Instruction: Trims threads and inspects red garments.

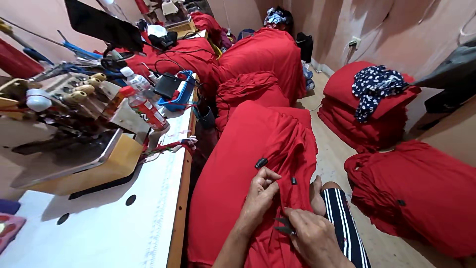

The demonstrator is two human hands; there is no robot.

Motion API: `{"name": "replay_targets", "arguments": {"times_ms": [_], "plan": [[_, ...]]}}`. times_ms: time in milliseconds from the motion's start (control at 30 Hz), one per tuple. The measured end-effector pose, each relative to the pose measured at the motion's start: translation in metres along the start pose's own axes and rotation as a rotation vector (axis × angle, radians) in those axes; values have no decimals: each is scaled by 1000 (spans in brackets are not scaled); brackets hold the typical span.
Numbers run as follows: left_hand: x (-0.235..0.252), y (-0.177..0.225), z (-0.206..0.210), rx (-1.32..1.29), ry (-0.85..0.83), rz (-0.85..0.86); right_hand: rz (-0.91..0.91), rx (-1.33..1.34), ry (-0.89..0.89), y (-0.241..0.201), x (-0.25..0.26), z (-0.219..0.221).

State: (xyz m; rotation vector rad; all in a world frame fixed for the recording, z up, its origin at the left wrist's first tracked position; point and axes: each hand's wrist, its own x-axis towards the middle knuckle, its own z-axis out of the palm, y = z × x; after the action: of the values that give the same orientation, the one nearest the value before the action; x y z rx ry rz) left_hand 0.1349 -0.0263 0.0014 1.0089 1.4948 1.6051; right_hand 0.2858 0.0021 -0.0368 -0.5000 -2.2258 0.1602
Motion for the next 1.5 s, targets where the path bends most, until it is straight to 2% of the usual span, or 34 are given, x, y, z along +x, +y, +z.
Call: {"name": "replay_targets", "arguments": {"times_ms": [100, 333, 433, 500, 633, 800, 900, 1000, 1133, 1333, 1500], "plan": [[1, 1, -2, -45, -29, -10, 0, -26, -18, -2, -1, 2], [-1, 1, -3, 93, -140, 97, -6, -37, -27, 1, -4, 5], [2, -5, -8, 51, -203, 157, 22, -12, -41, 4, -5, 3], [1, -5, -8, 13, -175, 176, 29, -16, -29, 6, -5, 1], [-2, 0, -5, 7, -147, 104, 28, -39, -1, 6, -5, 1], [-4, 5, -6, 42, -285, 21, 13, -110, -3, 0, -6, 1], [-5, 4, -9, 39, -312, 24, 39, -7, -49, 2, -7, -5], [-8, 3, -13, -32, -314, 33, 149, 283, -119, 11, -10, -15], [-10, 2, -13, -54, -307, 30, 319, 553, -82, 23, -11, -21], [-11, 1, -12, -13, -321, 36, 451, 533, 94, 23, 7, -18], [-11, -7, -8, 173, -344, 131, 367, 382, 89, 22, 13, 3]]}}
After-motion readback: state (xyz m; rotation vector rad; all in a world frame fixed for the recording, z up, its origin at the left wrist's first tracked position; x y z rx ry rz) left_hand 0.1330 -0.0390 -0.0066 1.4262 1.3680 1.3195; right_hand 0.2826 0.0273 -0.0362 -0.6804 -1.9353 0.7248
